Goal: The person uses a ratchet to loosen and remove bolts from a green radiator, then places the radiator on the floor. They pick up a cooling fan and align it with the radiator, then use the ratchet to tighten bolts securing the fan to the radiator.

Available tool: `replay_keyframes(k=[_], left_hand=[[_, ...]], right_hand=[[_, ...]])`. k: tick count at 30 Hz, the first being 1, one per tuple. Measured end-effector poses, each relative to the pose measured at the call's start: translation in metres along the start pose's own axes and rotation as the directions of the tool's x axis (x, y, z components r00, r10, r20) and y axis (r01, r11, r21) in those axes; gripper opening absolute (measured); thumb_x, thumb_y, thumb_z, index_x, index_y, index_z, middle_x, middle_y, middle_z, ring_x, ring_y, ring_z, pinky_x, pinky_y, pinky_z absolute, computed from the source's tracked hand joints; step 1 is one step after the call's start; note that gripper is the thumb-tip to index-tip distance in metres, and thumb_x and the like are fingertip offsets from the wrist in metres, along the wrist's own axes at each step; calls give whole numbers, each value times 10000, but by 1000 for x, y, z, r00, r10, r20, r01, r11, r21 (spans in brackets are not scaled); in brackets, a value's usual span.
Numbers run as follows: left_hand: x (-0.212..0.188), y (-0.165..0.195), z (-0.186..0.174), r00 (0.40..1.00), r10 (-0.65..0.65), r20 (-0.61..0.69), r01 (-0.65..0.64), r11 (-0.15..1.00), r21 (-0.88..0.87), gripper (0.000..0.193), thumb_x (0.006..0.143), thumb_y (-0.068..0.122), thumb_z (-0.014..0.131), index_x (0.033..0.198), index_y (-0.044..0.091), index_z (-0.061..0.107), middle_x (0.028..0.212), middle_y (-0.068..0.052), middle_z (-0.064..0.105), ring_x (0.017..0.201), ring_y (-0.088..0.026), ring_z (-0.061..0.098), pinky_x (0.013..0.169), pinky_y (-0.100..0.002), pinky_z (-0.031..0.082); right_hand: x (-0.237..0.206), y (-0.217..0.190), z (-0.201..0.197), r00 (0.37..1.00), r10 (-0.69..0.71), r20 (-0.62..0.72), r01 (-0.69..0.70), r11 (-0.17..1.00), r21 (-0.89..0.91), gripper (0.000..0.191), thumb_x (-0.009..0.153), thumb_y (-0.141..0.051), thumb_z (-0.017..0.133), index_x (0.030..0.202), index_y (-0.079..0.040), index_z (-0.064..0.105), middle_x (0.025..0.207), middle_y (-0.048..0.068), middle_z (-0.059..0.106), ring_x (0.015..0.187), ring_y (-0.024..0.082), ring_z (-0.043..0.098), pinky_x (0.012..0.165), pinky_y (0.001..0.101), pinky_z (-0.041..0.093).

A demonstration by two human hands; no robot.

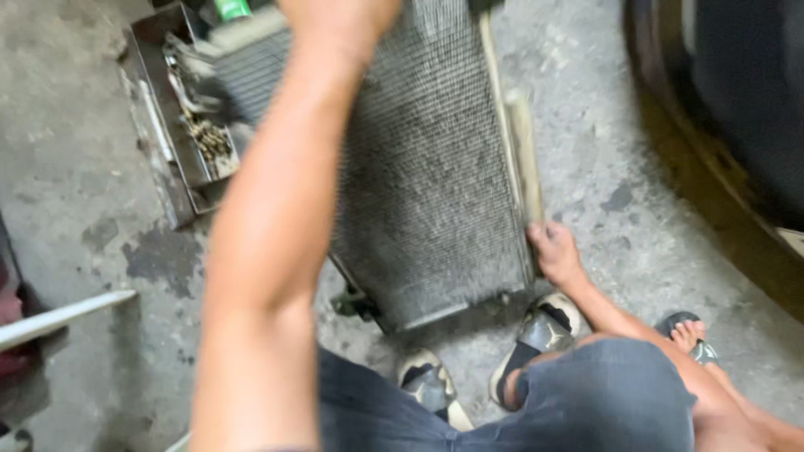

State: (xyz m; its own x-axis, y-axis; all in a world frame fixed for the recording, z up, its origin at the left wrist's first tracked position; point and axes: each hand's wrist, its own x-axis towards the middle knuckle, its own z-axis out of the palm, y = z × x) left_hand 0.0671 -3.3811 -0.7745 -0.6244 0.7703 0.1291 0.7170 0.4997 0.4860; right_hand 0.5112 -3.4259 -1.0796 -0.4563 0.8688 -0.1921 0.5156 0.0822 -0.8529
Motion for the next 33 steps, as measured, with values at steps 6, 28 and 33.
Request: replay_keyframes(k=[6,28,33], left_hand=[[-6,-35,180,955,-156,251,132,985,110,826,901,759,390,950,28,772,1011,-269,723,986,-431,706,882,-510,550],[-22,-112,320,861,-97,500,62,994,86,720,992,627,361,1060,35,764,1115,-249,718,1099,-430,672,967,-533,509],[-23,-120,325,795,-58,604,-51,985,162,709,958,644,452,1107,13,738,1199,-256,682,1152,-424,642,975,-514,501]], right_hand=[[-62,85,19,945,325,44,-323,945,-54,546,1031,-461,592,981,68,716,721,93,670,688,151,579,644,369,497],[-48,59,13,878,466,107,-473,880,50,558,1021,-473,580,1169,44,726,1029,179,781,954,221,706,885,367,528],[-77,45,-10,914,405,-4,-404,912,-74,442,971,-387,629,1210,-26,714,1070,185,756,992,275,721,895,390,546]])
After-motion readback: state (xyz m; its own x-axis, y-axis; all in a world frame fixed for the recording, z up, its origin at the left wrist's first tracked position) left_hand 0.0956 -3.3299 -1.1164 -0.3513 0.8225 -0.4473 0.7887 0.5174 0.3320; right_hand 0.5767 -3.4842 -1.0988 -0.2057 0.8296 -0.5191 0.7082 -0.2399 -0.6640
